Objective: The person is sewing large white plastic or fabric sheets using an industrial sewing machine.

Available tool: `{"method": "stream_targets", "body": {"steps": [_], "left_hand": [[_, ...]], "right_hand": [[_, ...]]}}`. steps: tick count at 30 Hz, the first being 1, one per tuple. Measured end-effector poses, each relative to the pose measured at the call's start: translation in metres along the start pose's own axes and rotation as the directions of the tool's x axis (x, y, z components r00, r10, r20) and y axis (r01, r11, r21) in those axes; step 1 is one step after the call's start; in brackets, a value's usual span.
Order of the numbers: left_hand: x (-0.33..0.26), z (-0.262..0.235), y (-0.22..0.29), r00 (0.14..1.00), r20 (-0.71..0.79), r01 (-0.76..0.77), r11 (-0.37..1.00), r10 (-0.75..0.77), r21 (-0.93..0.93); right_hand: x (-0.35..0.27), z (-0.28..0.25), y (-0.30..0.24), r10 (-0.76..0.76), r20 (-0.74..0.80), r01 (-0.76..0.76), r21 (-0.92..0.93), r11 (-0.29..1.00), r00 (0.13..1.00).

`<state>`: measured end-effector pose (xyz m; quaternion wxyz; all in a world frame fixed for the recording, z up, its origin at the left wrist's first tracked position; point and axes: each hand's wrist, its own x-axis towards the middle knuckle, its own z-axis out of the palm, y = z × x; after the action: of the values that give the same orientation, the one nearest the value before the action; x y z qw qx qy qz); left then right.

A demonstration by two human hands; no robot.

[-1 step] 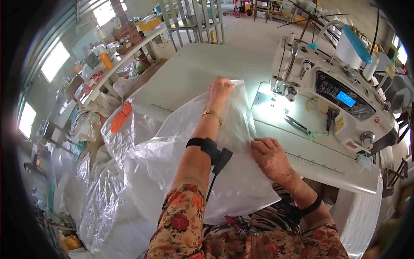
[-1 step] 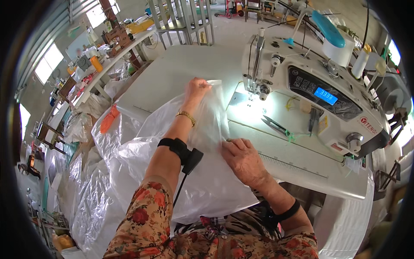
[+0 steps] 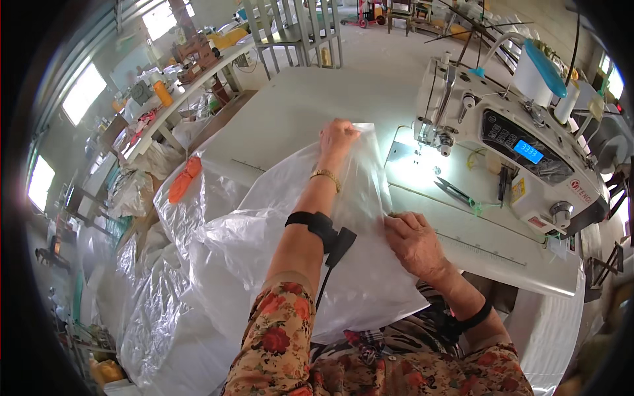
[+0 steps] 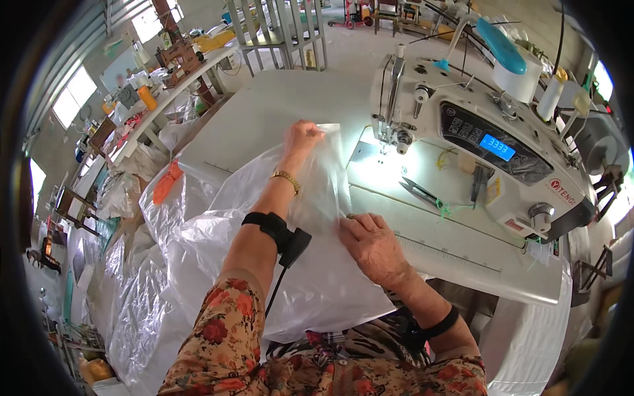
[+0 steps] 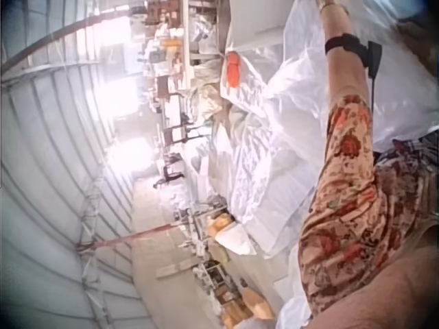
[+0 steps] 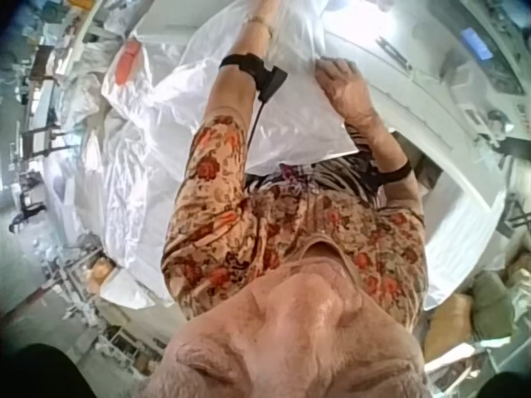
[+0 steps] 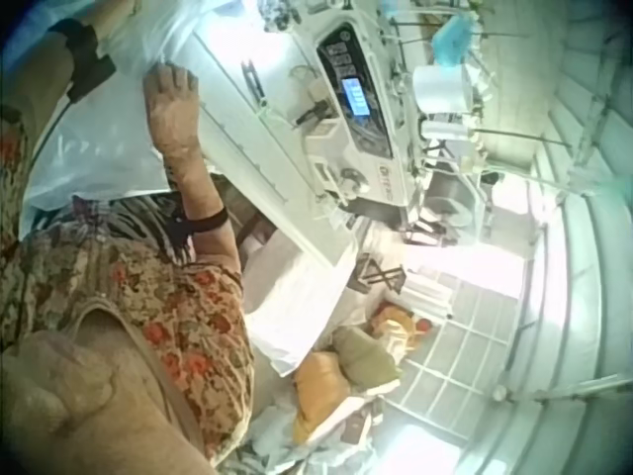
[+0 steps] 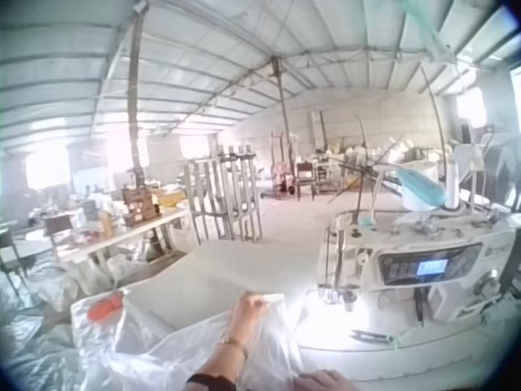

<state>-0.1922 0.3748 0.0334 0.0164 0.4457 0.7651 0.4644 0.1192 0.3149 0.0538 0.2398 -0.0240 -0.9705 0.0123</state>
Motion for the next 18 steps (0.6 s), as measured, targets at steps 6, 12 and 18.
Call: {"method": "stream_targets", "body": {"steps": [6, 12, 18], "left_hand": [[-0.03, -0.005, 0.027, 1.0, 0.028, -0.006, 0.992, 0.01, -0.123], [-0.085, -0.056, 0.093, 0.995, -0.072, -0.087, 0.91, 0.063, -0.404], [-0.129, -0.11, 0.161, 0.944, -0.195, -0.327, 0.81, 0.264, -0.487]], "right_hand": [[-0.024, 0.001, -0.007, 0.009, 0.0, -0.009, -0.041, 0.999, 1.0], [-0.059, -0.008, -0.014, -0.059, -0.035, 0.057, -0.044, 0.997, 0.998], [-0.056, -0.048, -0.022, 0.04, -0.198, -0.006, 0.171, 0.985, 0.979]]}}
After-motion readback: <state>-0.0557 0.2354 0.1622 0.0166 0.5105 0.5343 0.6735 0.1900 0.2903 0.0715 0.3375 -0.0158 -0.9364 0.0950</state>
